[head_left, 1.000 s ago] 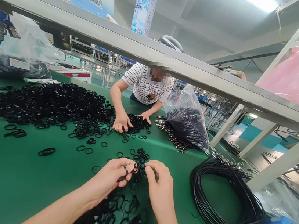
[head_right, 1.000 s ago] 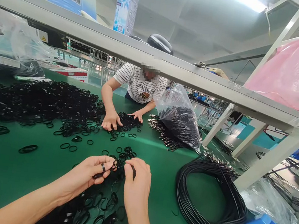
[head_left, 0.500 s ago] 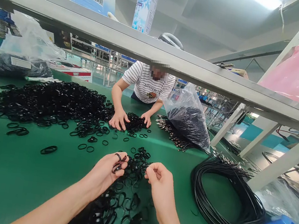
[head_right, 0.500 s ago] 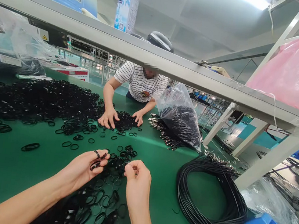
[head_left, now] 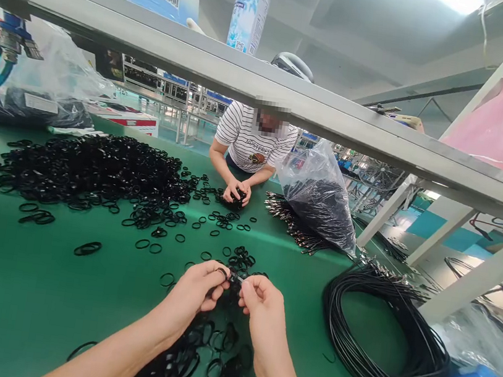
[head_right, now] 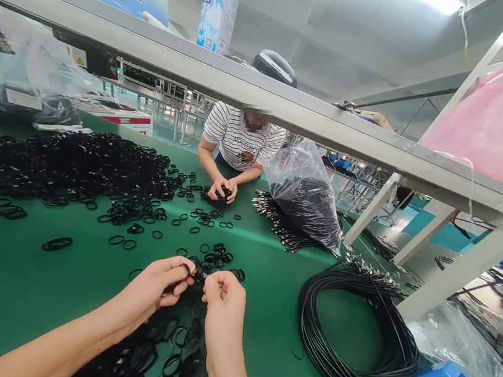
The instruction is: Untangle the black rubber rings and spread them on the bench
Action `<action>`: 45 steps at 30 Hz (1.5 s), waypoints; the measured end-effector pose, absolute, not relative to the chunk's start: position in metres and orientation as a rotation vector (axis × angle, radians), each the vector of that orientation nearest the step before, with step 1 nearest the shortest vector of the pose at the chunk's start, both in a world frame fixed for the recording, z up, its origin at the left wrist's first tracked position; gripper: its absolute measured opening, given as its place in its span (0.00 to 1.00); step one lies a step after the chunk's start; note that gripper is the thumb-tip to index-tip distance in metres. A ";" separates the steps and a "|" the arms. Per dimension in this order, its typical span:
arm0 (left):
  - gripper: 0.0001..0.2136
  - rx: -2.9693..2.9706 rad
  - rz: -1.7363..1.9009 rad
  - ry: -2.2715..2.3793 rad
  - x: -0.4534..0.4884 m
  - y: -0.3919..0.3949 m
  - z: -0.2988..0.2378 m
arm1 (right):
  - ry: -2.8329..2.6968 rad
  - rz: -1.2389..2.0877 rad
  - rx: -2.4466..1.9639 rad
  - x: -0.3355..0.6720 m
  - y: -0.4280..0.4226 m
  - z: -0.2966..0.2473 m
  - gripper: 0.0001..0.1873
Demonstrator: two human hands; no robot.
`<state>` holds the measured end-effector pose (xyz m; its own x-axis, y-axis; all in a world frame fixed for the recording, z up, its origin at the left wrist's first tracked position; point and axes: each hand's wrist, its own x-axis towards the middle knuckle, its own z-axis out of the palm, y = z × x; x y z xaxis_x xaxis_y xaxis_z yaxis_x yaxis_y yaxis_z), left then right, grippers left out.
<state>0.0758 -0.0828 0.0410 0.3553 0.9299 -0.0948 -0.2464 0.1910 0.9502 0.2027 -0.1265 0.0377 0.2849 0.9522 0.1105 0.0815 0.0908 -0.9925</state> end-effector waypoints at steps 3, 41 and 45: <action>0.04 0.837 0.999 0.720 0.077 -0.082 0.040 | -1.099 0.836 -1.330 0.200 -0.127 0.035 0.10; 0.17 0.728 0.931 0.734 0.070 -0.077 0.043 | -1.458 0.378 -1.721 0.216 -0.123 0.032 0.11; 0.23 1.406 0.897 1.067 0.056 -0.065 0.045 | -1.501 0.313 -1.924 0.240 -0.118 0.027 0.14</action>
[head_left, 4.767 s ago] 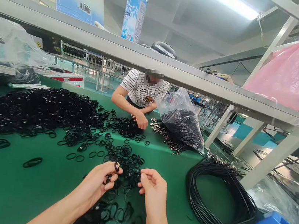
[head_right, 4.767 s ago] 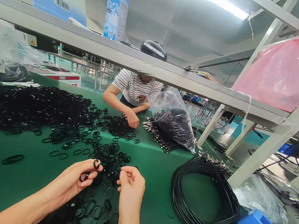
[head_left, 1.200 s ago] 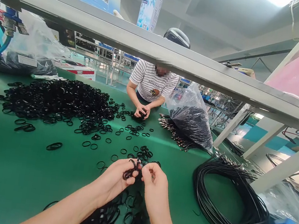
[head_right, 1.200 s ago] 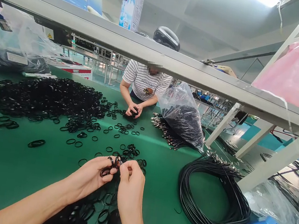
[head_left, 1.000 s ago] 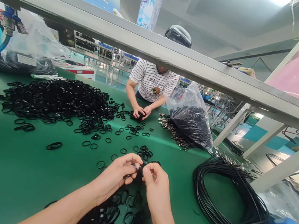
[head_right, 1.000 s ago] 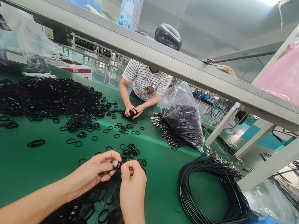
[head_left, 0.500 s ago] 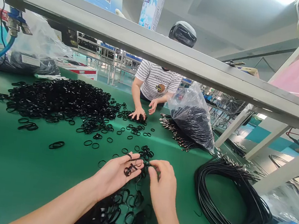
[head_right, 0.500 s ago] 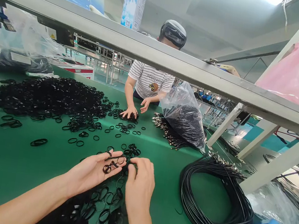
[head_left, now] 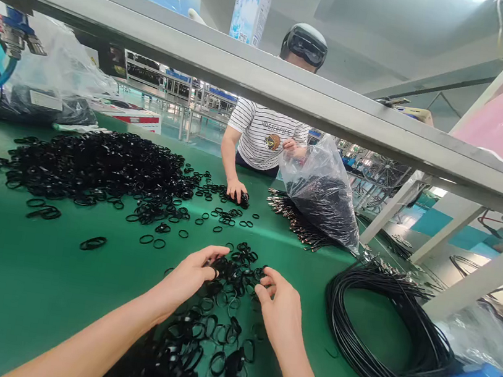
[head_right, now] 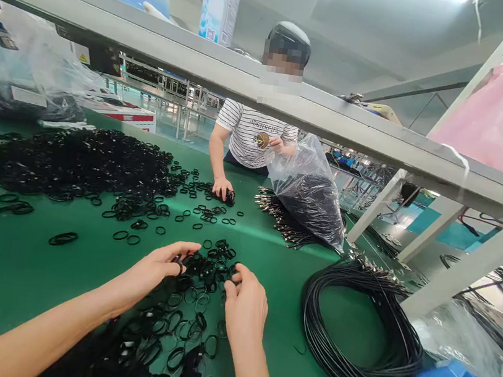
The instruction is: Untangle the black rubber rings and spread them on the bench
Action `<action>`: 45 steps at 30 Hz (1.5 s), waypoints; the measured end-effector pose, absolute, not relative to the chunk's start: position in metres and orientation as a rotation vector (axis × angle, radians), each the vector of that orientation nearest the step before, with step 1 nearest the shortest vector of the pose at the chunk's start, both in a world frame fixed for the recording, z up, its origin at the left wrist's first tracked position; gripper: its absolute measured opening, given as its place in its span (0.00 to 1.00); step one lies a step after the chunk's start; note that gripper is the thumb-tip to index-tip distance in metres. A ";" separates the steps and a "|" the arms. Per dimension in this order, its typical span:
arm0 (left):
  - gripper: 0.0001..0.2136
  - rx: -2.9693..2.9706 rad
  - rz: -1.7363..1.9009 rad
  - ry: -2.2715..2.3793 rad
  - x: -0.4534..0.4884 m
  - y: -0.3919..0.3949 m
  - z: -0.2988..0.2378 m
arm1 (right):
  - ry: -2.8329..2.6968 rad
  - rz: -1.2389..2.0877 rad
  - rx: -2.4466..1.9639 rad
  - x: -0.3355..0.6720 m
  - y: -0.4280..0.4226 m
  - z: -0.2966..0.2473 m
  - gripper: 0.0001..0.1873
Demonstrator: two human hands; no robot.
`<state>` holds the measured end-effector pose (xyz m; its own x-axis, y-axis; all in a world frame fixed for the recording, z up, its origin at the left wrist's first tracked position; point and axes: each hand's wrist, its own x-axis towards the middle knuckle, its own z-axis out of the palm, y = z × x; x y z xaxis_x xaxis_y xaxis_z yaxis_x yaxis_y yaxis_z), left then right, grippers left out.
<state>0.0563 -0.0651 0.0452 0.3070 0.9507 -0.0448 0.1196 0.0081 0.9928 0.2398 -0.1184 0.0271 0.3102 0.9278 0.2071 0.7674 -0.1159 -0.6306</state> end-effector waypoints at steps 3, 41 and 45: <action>0.23 1.901 0.789 1.291 0.045 -0.056 0.047 | -1.573 0.242 -2.093 0.254 -0.121 0.033 0.16; 0.12 2.311 0.935 1.217 0.039 -0.051 0.044 | -2.129 0.415 -1.956 0.232 -0.147 0.067 0.11; 0.11 2.263 0.798 1.147 0.043 -0.058 0.054 | -2.353 0.671 -1.893 0.230 -0.151 0.068 0.10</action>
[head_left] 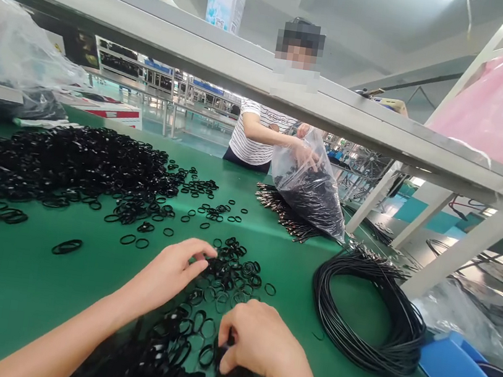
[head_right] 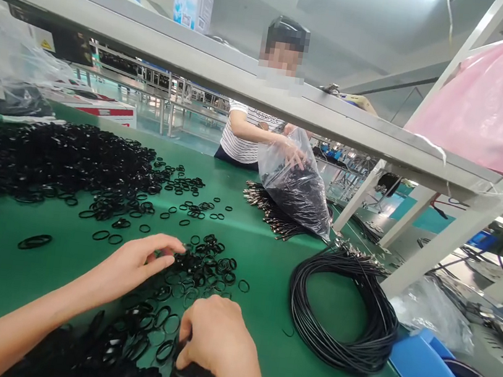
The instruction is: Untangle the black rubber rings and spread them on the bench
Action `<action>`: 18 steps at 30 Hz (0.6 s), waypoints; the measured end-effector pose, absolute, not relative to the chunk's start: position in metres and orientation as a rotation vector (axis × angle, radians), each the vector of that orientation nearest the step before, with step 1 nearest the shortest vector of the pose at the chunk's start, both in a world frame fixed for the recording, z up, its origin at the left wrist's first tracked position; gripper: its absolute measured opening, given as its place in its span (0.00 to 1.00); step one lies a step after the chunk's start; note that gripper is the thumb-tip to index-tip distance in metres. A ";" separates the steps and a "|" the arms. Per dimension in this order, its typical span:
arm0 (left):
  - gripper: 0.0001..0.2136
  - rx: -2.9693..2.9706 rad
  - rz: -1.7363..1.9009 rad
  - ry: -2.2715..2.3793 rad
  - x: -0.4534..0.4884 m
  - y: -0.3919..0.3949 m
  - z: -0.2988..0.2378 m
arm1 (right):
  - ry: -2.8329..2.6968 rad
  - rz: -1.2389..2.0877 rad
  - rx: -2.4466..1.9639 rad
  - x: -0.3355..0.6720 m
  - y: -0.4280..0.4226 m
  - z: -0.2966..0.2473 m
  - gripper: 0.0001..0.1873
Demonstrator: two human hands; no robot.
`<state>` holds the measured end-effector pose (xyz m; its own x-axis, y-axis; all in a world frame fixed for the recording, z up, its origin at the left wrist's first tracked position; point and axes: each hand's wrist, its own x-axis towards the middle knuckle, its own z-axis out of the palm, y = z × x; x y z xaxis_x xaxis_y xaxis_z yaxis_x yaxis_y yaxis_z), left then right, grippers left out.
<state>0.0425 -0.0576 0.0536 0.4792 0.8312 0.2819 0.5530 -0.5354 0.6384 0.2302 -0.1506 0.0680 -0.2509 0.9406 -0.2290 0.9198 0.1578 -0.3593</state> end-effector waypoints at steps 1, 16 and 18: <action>0.10 2.264 0.725 1.104 0.044 -0.062 0.057 | -2.324 0.658 -1.898 0.230 -0.150 0.067 0.07; 0.10 1.918 0.749 1.066 0.057 -0.077 0.057 | -1.611 0.708 -1.584 0.239 -0.135 0.060 0.13; 0.10 1.919 0.802 1.109 0.050 -0.068 0.054 | -1.653 0.621 -1.629 0.243 -0.136 0.062 0.19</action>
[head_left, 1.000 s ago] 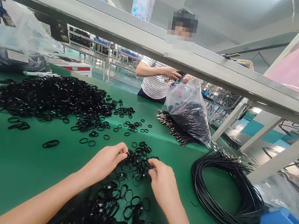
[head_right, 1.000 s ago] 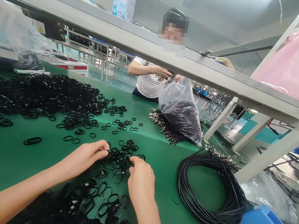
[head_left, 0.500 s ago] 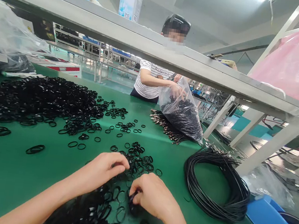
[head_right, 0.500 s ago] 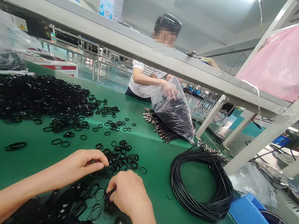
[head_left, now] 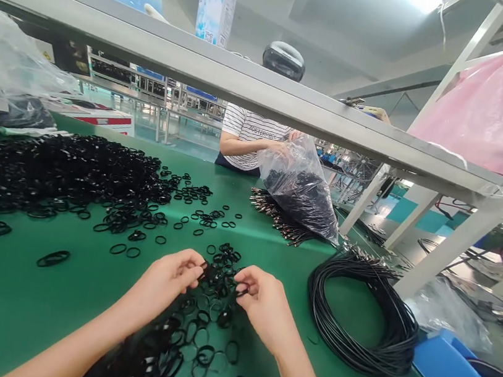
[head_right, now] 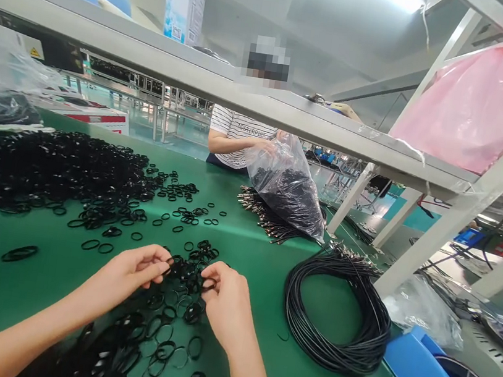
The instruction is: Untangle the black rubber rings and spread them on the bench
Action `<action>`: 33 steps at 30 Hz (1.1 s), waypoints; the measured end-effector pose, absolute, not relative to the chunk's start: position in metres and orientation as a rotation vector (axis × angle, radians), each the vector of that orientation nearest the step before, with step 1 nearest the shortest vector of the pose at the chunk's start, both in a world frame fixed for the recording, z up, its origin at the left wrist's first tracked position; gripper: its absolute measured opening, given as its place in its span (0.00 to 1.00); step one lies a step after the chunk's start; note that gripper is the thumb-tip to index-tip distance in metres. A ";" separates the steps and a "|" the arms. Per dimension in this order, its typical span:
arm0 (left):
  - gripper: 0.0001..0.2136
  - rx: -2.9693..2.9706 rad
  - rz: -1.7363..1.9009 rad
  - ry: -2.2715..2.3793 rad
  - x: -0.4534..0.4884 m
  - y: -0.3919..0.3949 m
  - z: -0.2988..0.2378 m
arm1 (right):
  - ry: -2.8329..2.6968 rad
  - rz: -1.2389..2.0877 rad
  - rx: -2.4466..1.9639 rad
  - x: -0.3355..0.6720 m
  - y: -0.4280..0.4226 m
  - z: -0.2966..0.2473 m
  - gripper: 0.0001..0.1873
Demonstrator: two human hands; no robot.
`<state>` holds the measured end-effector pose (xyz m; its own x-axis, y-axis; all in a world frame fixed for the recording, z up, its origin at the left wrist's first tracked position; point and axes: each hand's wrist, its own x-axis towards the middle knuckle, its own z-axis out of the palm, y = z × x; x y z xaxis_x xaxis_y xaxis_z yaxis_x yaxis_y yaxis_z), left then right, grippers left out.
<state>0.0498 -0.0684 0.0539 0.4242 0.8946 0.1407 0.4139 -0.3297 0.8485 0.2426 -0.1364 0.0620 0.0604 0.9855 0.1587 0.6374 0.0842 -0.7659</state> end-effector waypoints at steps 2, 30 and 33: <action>0.15 1.979 0.816 1.167 0.044 -0.062 0.051 | -1.745 0.500 -1.699 0.245 -0.140 0.067 0.27; 0.07 1.584 0.715 0.830 0.077 -0.088 0.041 | -1.630 0.769 -1.581 0.230 -0.139 0.061 0.04; 0.08 1.688 0.815 0.916 0.074 -0.084 0.043 | -1.529 0.846 -1.509 0.231 -0.134 0.056 0.05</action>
<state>0.0739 -0.0841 0.0426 0.4840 0.8704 0.0902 0.1906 -0.2054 0.9599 0.2310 -0.1343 0.0563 0.0418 0.9951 0.0894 0.4532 0.0608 -0.8893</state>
